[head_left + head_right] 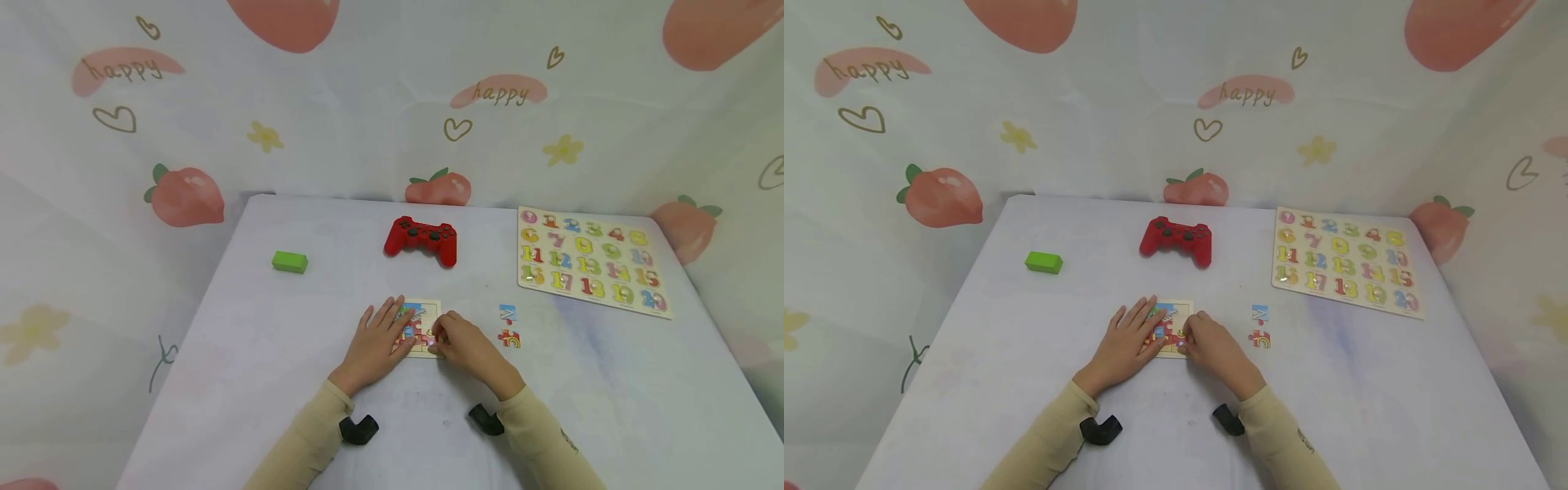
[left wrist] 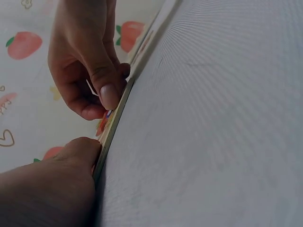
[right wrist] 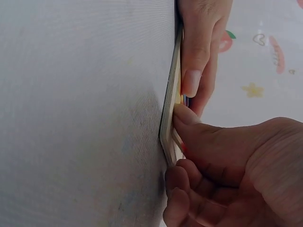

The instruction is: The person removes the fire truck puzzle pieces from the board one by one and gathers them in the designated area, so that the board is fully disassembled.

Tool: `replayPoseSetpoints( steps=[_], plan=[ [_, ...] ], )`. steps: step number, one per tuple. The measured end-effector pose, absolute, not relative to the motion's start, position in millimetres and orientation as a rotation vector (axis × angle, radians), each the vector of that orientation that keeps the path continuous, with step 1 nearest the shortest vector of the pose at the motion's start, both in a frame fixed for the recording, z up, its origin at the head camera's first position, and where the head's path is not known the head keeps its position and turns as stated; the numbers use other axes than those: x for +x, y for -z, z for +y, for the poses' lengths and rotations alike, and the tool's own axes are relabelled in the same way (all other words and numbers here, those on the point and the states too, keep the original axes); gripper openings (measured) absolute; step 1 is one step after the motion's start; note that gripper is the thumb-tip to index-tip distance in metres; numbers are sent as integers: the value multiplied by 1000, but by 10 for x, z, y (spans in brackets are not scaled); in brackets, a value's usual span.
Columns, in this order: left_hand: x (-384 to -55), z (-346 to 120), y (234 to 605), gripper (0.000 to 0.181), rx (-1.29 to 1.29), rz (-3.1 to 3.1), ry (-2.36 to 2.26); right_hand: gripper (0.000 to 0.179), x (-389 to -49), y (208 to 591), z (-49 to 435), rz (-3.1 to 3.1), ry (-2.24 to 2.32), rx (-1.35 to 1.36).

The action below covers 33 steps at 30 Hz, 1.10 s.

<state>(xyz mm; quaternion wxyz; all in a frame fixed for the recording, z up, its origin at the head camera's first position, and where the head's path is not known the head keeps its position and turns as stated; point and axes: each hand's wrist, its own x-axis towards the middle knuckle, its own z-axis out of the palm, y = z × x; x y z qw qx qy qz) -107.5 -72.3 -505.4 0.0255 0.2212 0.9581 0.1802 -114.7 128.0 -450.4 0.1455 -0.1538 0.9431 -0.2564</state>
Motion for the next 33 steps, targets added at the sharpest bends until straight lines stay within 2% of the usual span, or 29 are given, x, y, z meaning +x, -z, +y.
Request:
replayPoseSetpoints(
  steps=[17, 24, 33],
  plan=[
    [-1072, -722, 5037, 61, 687, 2978, -540, 7, -1218, 4477, 1403, 2631, 958, -457],
    [-1073, -716, 5046, 61, 670, 3003, -550, 5, -1254, 4318, 1766, 2621, 966, -374],
    [-1067, -709, 5042, 61, 673, 2991, -556, 6, -1063, 4302, 2419, 2642, 857, -369]
  ],
)
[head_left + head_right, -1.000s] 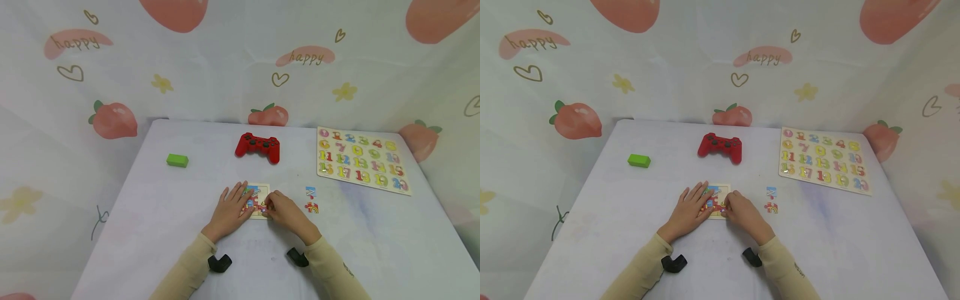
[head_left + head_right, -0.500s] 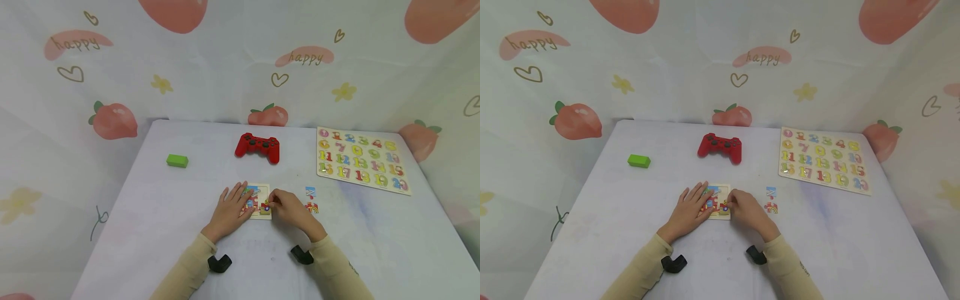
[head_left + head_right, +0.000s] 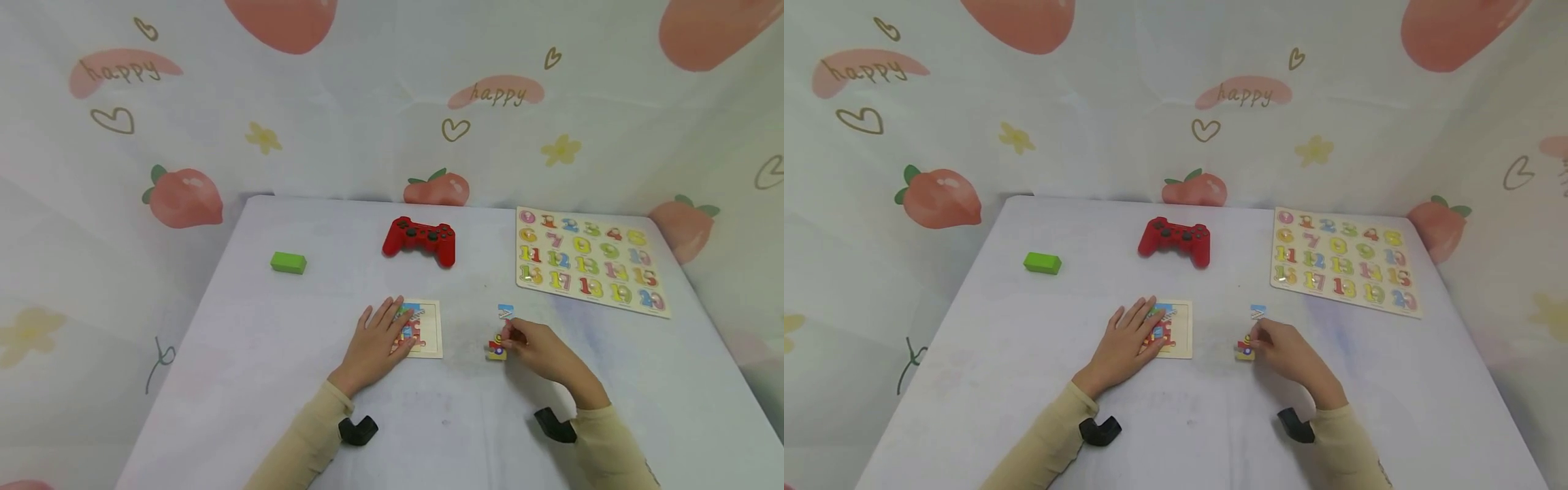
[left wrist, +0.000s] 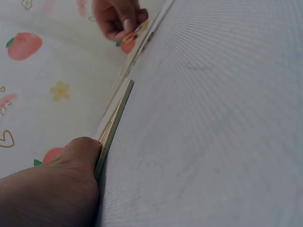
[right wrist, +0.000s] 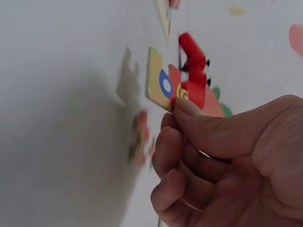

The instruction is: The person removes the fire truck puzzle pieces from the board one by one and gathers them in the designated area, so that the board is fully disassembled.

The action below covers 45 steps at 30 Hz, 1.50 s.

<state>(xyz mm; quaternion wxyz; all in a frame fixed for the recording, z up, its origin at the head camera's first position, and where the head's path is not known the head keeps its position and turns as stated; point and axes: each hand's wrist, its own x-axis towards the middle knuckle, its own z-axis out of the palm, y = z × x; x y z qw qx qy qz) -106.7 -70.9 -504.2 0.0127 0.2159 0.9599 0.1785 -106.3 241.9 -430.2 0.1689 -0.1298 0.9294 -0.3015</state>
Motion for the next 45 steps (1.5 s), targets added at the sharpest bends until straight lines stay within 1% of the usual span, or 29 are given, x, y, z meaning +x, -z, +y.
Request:
replayPoseSetpoints(
  steps=[7, 14, 20, 29, 38, 42, 45],
  plan=[
    [-1079, -726, 5017, 61, 671, 3005, -548, 8, -929, 4351, 2664, 2620, 836, -384],
    [-1088, -731, 5003, 60, 668, 3012, -587, 8, -896, 4393, 2715, 2612, 865, -437],
    [-1097, -718, 5022, 62, 652, 2997, -571, 8, -899, 4437, 2714, 2631, 857, -419],
    [-1106, -711, 5056, 64, 642, 3013, -595, 10, -884, 4459, 2686, 2646, 838, -342],
    [-1092, -709, 5042, 65, 627, 2990, -640, 8, -907, 4421, 2665, 2662, 823, -382],
    [-1078, -709, 5049, 66, 604, 2983, -714, 6, -991, 4360, 2537, 2678, 844, -408],
    [-1075, -708, 5057, 67, 561, 2996, -817, 7, -1078, 4324, 2333, 2685, 875, -418]
  ],
)
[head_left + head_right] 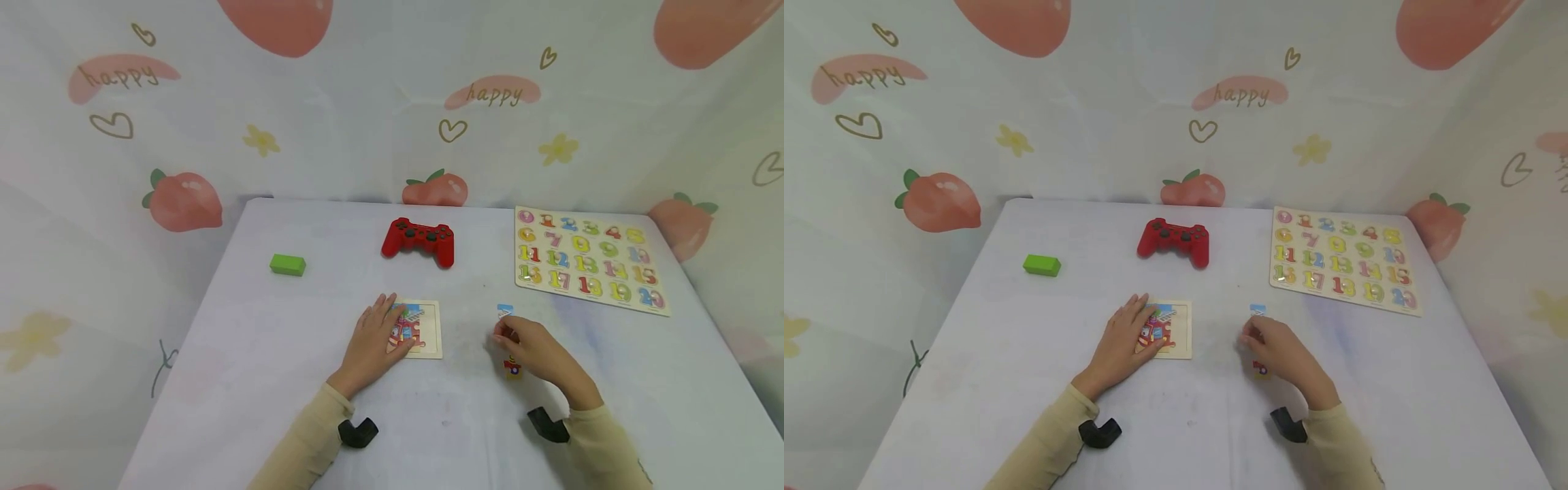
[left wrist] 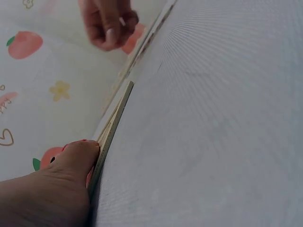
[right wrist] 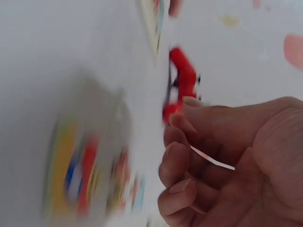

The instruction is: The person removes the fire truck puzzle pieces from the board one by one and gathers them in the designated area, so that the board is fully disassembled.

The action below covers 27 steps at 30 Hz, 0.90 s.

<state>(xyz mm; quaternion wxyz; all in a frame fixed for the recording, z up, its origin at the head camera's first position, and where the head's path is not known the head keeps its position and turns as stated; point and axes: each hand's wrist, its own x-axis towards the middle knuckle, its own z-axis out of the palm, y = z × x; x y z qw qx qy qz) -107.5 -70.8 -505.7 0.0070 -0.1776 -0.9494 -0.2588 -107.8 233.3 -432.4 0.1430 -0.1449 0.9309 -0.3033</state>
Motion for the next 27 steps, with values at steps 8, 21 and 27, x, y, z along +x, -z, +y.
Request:
replayPoseSetpoints(
  steps=[8, 21, 27],
  plan=[
    [-1105, -719, 5061, 77, -455, -2914, 843, 15, -1358, 4403, 1565, 2685, 936, -485],
    [-1110, -736, 5069, 83, -487, -2915, 731, 23, -1447, 4533, 1054, 2797, 821, -329],
    [-1121, -749, 5084, 80, -499, -2876, 734, 22, -1466, 4519, 1024, 2778, 860, -273]
  ],
)
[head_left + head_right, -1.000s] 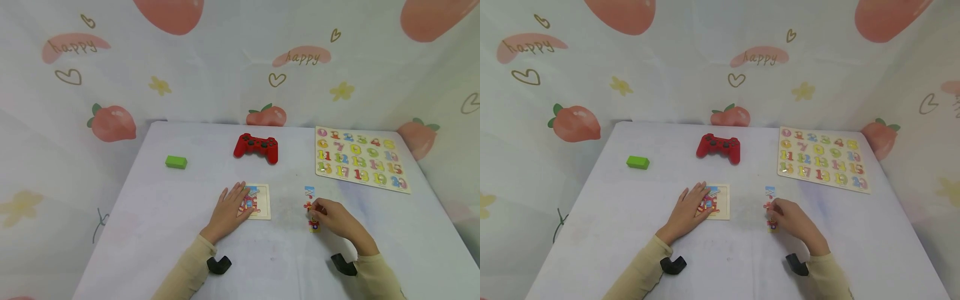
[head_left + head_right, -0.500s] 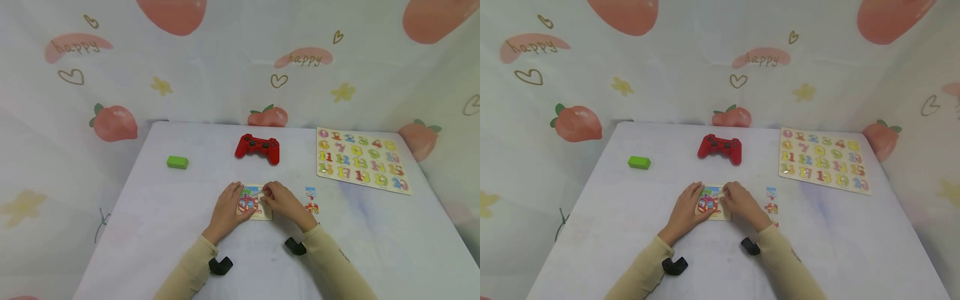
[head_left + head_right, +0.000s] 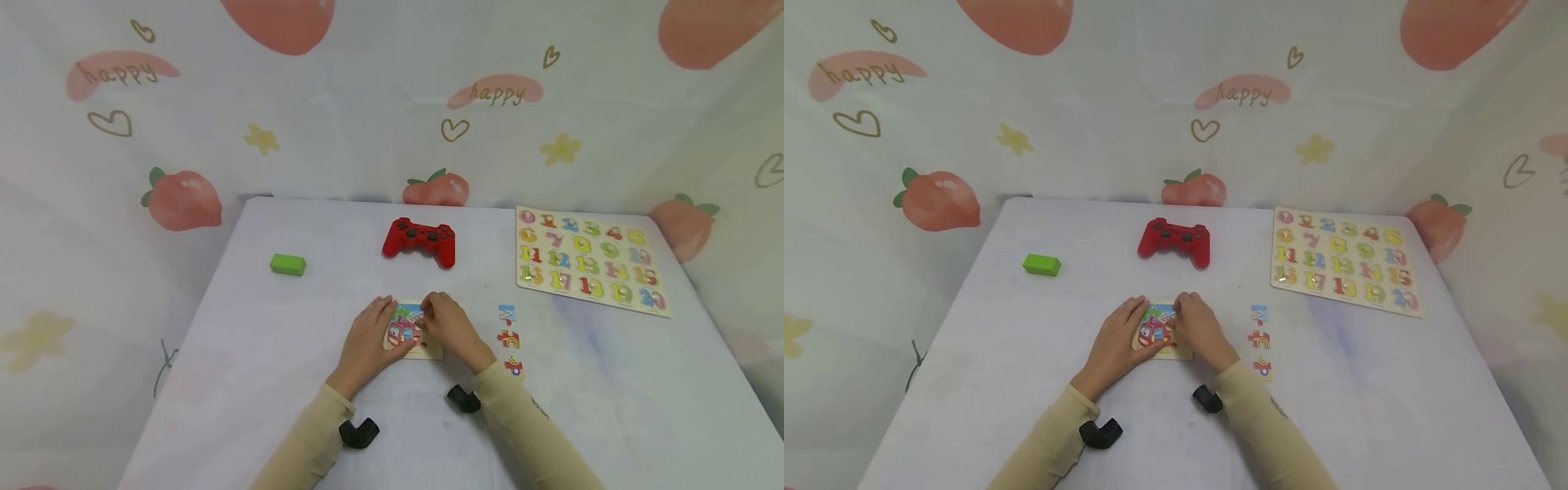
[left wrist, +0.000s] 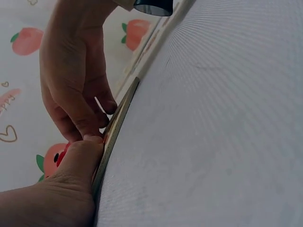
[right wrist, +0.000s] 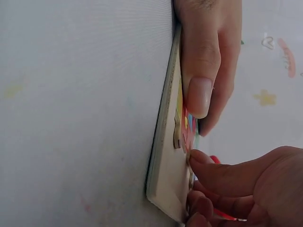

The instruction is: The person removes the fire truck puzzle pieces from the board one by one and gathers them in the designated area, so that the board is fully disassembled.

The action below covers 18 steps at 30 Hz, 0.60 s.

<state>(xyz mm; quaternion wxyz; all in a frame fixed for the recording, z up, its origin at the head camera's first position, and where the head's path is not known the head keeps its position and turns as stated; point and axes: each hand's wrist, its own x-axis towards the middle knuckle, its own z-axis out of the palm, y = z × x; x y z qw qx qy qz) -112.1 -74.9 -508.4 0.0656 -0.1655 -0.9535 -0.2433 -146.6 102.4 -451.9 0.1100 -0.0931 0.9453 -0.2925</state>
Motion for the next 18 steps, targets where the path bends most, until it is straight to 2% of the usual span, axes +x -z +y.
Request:
replayPoseSetpoints(
  steps=[18],
  plan=[
    [-1111, -739, 5075, 77, -474, -2924, 715, 23, -1551, 4532, 1022, 2726, 901, -216]
  ],
)
